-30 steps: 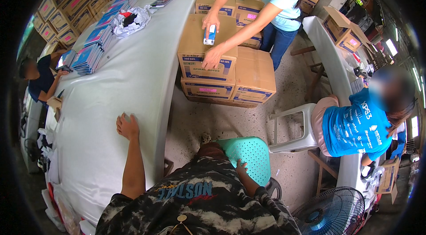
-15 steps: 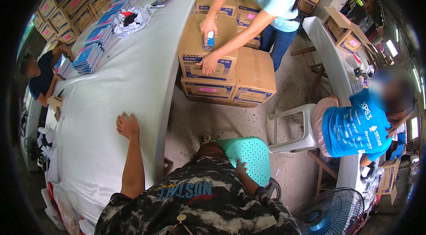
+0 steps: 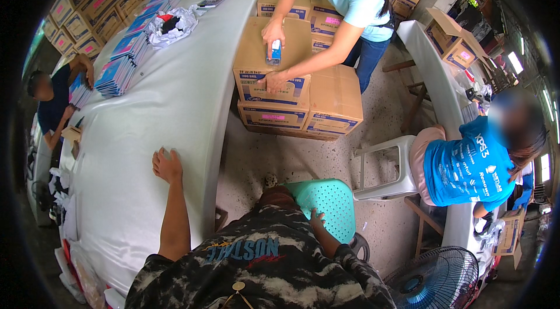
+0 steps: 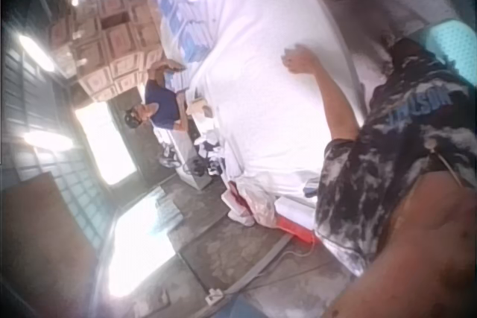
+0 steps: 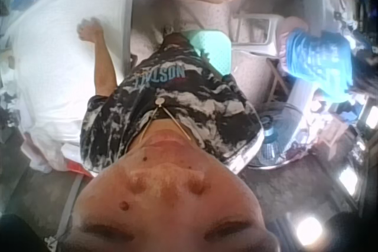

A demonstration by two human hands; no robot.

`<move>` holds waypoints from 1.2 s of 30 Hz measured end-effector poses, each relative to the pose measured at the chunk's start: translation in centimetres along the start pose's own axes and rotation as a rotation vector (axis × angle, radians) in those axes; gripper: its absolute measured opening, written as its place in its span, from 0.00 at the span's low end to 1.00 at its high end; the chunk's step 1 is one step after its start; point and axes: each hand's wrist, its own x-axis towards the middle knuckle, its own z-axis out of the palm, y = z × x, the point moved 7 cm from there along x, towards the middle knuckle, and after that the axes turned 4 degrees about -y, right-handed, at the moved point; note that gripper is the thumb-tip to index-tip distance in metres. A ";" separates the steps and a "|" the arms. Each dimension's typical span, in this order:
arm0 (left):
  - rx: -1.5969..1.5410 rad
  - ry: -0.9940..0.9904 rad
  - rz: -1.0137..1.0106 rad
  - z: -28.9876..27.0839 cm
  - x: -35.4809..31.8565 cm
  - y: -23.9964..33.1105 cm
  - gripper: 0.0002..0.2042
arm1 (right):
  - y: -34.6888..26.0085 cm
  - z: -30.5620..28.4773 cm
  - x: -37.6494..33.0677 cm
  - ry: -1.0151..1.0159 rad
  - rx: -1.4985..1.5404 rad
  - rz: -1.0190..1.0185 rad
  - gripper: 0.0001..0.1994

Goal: The person places spiral-bound notebooks into clear plastic sleeves and seals them. They then stack the packaged notebooks on the table. Later, the person moves to a different area and places stacks of notebooks into cardboard boxes.

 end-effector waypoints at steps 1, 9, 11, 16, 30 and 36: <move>0.001 0.000 0.001 0.0 0.0 0.0 0.23 | 0.2 0.1 0.1 -0.003 0.026 0.007 0.38; 0.005 -0.002 -0.005 0.1 0.0 0.1 0.23 | 1.0 0.3 1.8 0.026 0.137 -0.004 0.35; 0.013 0.007 0.003 0.0 0.1 0.2 0.23 | 1.1 0.6 2.3 0.029 0.164 -0.009 0.35; -0.002 0.011 -0.001 0.3 0.0 0.2 0.23 | 2.0 0.5 2.9 0.050 0.214 -0.002 0.34; -0.026 -0.031 0.054 2.4 -1.4 2.4 0.22 | 9.4 6.7 12.3 0.375 0.687 0.269 0.41; 0.018 0.075 0.009 -1.9 0.5 -0.7 0.22 | 0.4 4.5 10.9 0.104 0.172 -0.088 0.39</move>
